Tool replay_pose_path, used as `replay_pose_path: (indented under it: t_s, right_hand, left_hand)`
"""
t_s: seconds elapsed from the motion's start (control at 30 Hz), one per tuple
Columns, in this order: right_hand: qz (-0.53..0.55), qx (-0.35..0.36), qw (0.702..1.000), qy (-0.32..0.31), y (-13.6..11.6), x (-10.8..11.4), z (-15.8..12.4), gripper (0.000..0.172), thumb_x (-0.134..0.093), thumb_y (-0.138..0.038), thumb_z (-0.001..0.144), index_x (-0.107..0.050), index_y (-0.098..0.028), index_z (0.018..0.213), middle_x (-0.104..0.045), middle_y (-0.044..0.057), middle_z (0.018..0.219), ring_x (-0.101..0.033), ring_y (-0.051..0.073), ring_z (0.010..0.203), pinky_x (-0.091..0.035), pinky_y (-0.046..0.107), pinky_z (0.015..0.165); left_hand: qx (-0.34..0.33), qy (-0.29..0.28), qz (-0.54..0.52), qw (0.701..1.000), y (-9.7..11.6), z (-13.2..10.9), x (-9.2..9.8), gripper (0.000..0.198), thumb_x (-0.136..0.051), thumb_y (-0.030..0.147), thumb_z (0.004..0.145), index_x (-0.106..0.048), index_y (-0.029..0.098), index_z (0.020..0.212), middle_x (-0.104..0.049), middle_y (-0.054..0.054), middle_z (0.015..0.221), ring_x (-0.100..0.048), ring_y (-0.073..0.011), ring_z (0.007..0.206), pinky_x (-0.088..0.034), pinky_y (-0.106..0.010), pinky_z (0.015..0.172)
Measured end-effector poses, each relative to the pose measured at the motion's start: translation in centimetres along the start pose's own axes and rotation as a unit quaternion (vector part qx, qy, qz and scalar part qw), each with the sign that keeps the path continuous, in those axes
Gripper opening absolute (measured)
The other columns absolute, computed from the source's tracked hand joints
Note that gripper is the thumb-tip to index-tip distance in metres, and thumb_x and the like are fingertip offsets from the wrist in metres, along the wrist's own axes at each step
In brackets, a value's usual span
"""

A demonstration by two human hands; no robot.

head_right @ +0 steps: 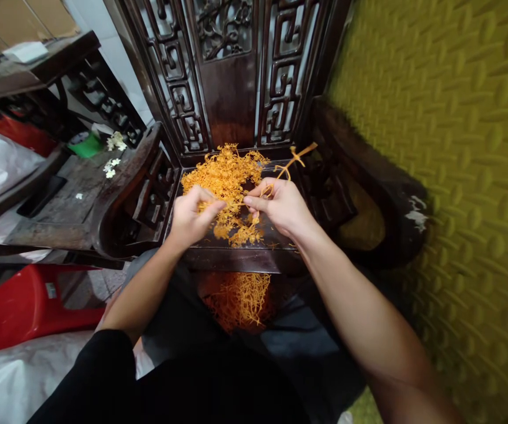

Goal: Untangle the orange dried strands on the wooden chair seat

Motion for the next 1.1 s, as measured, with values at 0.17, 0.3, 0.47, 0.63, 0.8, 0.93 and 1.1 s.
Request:
replay_pose_path:
  t_s: [0.17, 0.3, 0.47, 0.63, 0.8, 0.93, 1.1]
  right_hand:
    - [-0.02, 0.013, 0.997, 0.067, 0.3, 3.2, 1.0, 0.038, -0.097, -0.039, 0.057, -0.066, -0.019, 0.063, -0.065, 0.001, 0.053, -0.056, 0.012, 0.042, -0.049, 0.026, 0.041]
    - [-0.001, 0.029, 0.999, 0.016, -0.8, 1.6, 0.8, 0.036, -0.096, -0.039, 0.062, -0.069, -0.018, 0.073, -0.072, 0.004, 0.063, -0.067, 0.014, 0.054, -0.058, 0.027, 0.056]
    - [-0.024, 0.027, 0.999, -0.028, -1.3, -0.7, 0.0, 0.033, -0.093, -0.039, 0.067, -0.071, -0.017, 0.078, -0.075, 0.006, 0.067, -0.071, 0.016, 0.058, -0.06, 0.029, 0.06]
    - [-0.049, 0.026, 0.998, -0.009, -1.0, 0.1, 0.1, 0.032, -0.095, -0.038, 0.064, -0.069, -0.019, 0.071, -0.072, 0.004, 0.062, -0.068, 0.016, 0.053, -0.059, 0.03, 0.054]
    - [-0.041, 0.028, 0.997, 0.06, -0.8, 3.4, 0.5, 0.033, -0.096, -0.037, 0.062, -0.068, -0.021, 0.067, -0.07, 0.003, 0.061, -0.067, 0.017, 0.052, -0.058, 0.032, 0.051]
    - [-0.038, 0.034, 0.997, 0.063, -1.3, 3.9, 0.5, 0.033, -0.096, -0.04, 0.062, -0.069, -0.022, 0.07, -0.07, 0.005, 0.063, -0.068, 0.019, 0.055, -0.06, 0.035, 0.054]
    - [-0.017, 0.054, 0.996, 0.071, -2.3, 3.7, 0.3, 0.038, -0.098, -0.043, 0.057, -0.069, -0.022, 0.069, -0.07, 0.003, 0.062, -0.066, 0.017, 0.051, -0.059, 0.034, 0.051]
  left_hand:
    - [0.117, 0.198, -0.276, 0.933, -3.1, 0.2, 6.3, 0.031, -0.065, 0.046, 0.095, -0.05, 0.023, 0.081, -0.058, 0.004, 0.063, -0.032, -0.0054, 0.042, -0.027, -0.021, 0.042]
    - [0.196, 0.051, -0.259, 0.944, -5.6, 0.0, 3.3, 0.025, -0.067, 0.044, 0.093, -0.062, 0.024, 0.106, -0.072, -0.002, 0.083, -0.036, -0.005, 0.041, -0.03, -0.022, 0.041]
    - [0.141, -0.157, -0.017, 0.977, -4.2, -0.8, -1.1, 0.036, -0.068, 0.046, 0.091, -0.072, 0.02, 0.115, -0.076, -0.008, 0.108, -0.07, -0.0184, 0.092, -0.055, -0.034, 0.082]
    - [0.066, -0.12, 0.053, 0.989, -2.0, -0.1, -1.1, 0.027, -0.069, 0.041, 0.092, -0.065, 0.019, 0.077, -0.069, -0.003, 0.076, -0.063, -0.0151, 0.073, -0.05, -0.03, 0.073]
    - [0.159, 0.176, -0.135, 0.962, -5.8, 0.5, 7.1, 0.037, -0.062, 0.051, 0.095, -0.048, 0.022, 0.078, -0.056, 0.003, 0.063, -0.038, -0.0072, 0.045, -0.03, -0.023, 0.045]
    - [0.225, 0.177, -0.257, 0.923, -8.4, 0.0, 7.3, 0.037, -0.066, 0.048, 0.093, -0.042, 0.023, 0.083, -0.067, 0.001, 0.077, -0.025, -0.0029, 0.039, -0.018, -0.021, 0.039]
    - [0.291, 0.021, -0.211, 0.933, -8.7, -1.7, 2.2, 0.023, -0.068, 0.039, 0.092, -0.059, 0.024, 0.106, -0.068, 0.001, 0.077, -0.039, -0.006, 0.043, -0.03, -0.021, 0.044]
Point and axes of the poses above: each hand's wrist, its own z-axis towards the middle knuckle, its own x-axis out of the back of the hand, y = z × x, the point moved 10 cm from there along z, towards the middle knuckle
